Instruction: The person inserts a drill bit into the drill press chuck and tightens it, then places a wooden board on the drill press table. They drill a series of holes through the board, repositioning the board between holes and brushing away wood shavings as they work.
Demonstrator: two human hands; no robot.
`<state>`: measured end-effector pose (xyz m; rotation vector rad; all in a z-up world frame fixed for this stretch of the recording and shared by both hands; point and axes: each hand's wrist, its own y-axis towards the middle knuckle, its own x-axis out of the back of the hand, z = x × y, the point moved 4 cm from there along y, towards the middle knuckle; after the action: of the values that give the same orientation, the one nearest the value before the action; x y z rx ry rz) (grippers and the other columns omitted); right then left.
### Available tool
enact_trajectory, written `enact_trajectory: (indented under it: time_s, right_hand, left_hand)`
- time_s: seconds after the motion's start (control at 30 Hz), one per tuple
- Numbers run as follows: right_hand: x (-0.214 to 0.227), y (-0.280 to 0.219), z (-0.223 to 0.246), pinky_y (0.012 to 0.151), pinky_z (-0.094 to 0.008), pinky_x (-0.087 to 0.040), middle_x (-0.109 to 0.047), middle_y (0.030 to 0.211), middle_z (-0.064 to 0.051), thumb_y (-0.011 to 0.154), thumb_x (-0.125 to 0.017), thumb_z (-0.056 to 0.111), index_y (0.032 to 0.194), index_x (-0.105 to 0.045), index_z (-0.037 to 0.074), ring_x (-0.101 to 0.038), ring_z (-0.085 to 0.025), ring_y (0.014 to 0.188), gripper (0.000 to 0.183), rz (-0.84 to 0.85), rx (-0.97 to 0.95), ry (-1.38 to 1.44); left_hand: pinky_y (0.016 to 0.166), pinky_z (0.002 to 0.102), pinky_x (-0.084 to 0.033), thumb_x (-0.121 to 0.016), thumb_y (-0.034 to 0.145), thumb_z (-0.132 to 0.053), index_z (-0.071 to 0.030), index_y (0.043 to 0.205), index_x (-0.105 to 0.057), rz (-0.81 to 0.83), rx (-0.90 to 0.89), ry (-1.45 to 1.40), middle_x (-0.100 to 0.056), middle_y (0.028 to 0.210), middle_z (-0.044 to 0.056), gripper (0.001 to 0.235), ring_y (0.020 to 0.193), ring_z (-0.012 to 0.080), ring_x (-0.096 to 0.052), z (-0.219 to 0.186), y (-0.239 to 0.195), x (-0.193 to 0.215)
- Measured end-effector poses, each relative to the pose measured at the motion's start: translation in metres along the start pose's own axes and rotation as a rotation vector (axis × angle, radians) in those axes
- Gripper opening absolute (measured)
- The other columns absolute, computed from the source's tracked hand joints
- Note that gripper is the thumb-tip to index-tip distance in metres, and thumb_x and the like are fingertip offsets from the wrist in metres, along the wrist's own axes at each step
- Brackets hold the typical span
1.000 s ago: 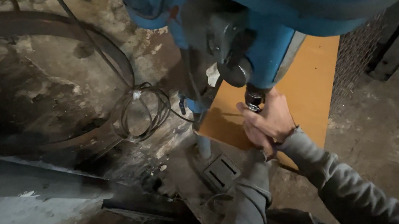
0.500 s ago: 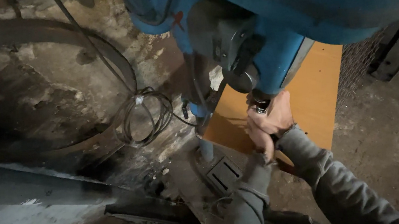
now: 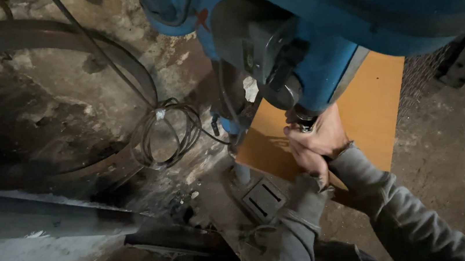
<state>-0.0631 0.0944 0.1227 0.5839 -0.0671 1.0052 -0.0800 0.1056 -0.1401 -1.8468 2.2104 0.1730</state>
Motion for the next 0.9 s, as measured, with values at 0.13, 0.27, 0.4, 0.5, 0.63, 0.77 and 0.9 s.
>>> enact_trajectory:
  time_s: [0.13,0.27,0.4,0.5,0.63,0.77,0.9]
  right_hand:
    - [0.0,0.0,-0.012,0.074,-0.03,-0.054,-0.065,0.093,-0.005,0.072,-0.075,0.002,0.109,-0.057,0.005,-0.065,-0.015,0.086,0.042,0.038,0.059,0.248]
    - [0.002,-0.003,-0.023,0.075,-0.031,-0.054,-0.066,0.093,-0.006,0.071,-0.071,0.0,0.105,-0.058,0.004,-0.065,-0.016,0.087,0.037,0.002,0.032,0.159]
    - [0.001,-0.006,-0.022,0.077,-0.032,-0.056,-0.068,0.094,-0.008,0.079,-0.068,-0.001,0.102,-0.062,0.003,-0.067,-0.017,0.088,0.024,0.086,0.03,0.178]
    - [-0.006,-0.005,-0.012,0.067,-0.03,-0.055,-0.067,0.092,-0.007,0.078,-0.063,0.001,0.101,-0.061,0.005,-0.065,-0.015,0.081,0.023,0.077,-0.112,0.323]
    - [-0.008,-0.006,-0.02,0.052,-0.029,-0.05,-0.066,0.088,-0.007,0.077,-0.06,0.003,0.098,-0.06,0.005,-0.062,-0.015,0.068,0.021,0.065,-0.181,0.563]
    - [0.0,-0.013,-0.047,0.075,-0.03,-0.056,-0.069,0.092,-0.009,0.095,-0.064,0.009,0.101,-0.067,0.001,-0.067,-0.017,0.084,0.011,0.043,0.066,0.307]
    - [0.003,0.001,-0.048,0.07,-0.032,-0.055,-0.068,0.091,-0.009,0.092,-0.064,0.016,0.106,-0.064,0.0,-0.066,-0.019,0.079,0.022,0.174,0.012,0.492]
  left_hand:
    - [0.097,0.044,-0.047,-0.038,0.103,-0.046,-0.01,0.137,-0.056,-0.06,0.015,-0.058,-0.065,0.126,0.02,0.053,0.116,0.0368,-0.062,-0.007,0.002,-0.001]
    - [0.095,0.045,-0.049,-0.038,0.103,-0.047,-0.01,0.136,-0.056,-0.096,0.026,-0.094,-0.066,0.124,0.02,0.053,0.114,0.0376,-0.064,-0.017,0.0,-0.004]
    - [0.091,0.046,-0.05,-0.038,0.103,-0.048,-0.009,0.133,-0.058,-0.125,0.036,-0.101,-0.068,0.12,0.022,0.053,0.11,0.0392,-0.065,-0.043,-0.009,-0.001]
    - [0.086,0.048,-0.051,-0.037,0.104,-0.05,-0.006,0.127,-0.061,-0.12,0.015,-0.028,-0.07,0.114,0.023,0.055,0.105,0.0411,-0.067,-0.078,-0.014,0.008]
    - [0.075,0.052,-0.051,-0.036,0.103,-0.044,-0.003,0.114,-0.065,-0.173,-0.031,0.415,-0.071,0.102,0.023,0.051,0.093,0.0435,-0.068,-0.042,0.001,-0.003]
    - [0.064,0.056,-0.05,-0.037,0.1,-0.033,-0.002,0.1,-0.066,-0.307,-0.028,1.036,-0.071,0.088,0.022,0.043,0.08,0.0453,-0.068,-0.03,-0.005,0.005]
    - [0.071,0.06,-0.048,-0.034,0.109,-0.044,0.002,0.099,-0.073,-0.218,0.109,0.477,-0.069,0.091,0.031,0.06,0.085,0.0503,-0.066,-0.125,-0.024,0.006]
